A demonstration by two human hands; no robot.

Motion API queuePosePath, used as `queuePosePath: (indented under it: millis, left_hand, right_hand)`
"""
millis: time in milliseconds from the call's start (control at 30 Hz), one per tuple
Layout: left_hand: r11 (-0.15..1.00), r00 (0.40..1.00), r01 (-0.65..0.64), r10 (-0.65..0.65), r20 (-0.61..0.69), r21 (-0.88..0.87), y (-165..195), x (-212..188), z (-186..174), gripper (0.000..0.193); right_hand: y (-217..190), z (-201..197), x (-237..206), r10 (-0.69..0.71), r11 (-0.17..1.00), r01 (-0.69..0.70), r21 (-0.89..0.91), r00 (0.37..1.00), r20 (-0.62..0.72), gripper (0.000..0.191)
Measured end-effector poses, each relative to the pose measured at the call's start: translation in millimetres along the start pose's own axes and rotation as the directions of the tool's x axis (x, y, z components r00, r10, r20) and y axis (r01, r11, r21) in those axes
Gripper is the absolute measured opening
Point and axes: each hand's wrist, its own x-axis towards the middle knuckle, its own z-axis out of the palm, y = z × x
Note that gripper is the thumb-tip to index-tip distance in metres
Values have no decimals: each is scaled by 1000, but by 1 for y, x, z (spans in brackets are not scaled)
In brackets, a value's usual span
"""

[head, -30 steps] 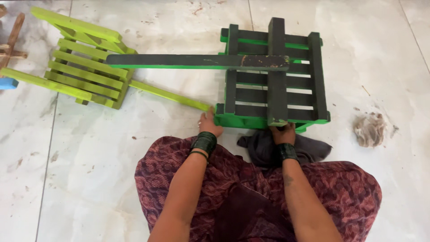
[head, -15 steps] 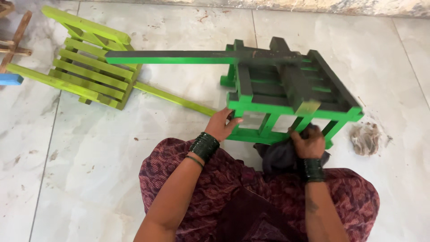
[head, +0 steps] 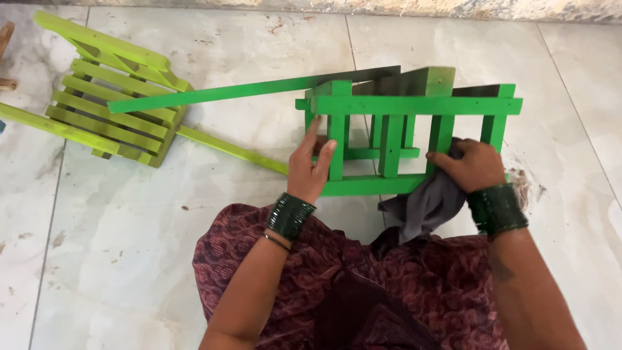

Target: The person sits on the floor and wipes painted green and lime wooden chair components with a gray cloth, steadying each piece with one hand while rubbing its slats and frame. They turn and reposition the pieces to wipe different sides, then set the wiped pieces aside.

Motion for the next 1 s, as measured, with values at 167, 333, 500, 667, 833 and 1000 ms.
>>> queuePosePath:
  millis: [167, 333, 500, 667, 833, 1000]
  left_hand:
    - [695, 877, -461, 451, 165, 552, 11, -7, 10, 37]
    - [707, 900, -420, 405, 161, 569, 15, 31, 13, 40]
    - [731, 890, -441, 432, 147, 520, 13, 65, 12, 36]
    - [711, 878, -453, 461, 130, 538, 11, 60, 12, 37]
    - [689, 869, -473, 465, 166, 549, 12, 58, 10, 40]
    - [672, 856, -497, 482, 185, 550, 12, 58, 7, 42]
  right_hand:
    - [-12, -18, 58, -25, 995, 31, -97, 998, 62, 67]
    - [-29, -33, 88, -33, 996, 30, -79, 998, -45, 62]
    - [2, -36, 24, -192, 909, 340, 241, 855, -482, 28]
    - [74, 4, -84, -296, 389, 102, 916, 955, 20, 18]
    - [86, 99, -100, 133, 176, -335, 926, 940, 314, 48]
    - [93, 169, -19, 266, 739, -194, 645, 964, -15, 45]
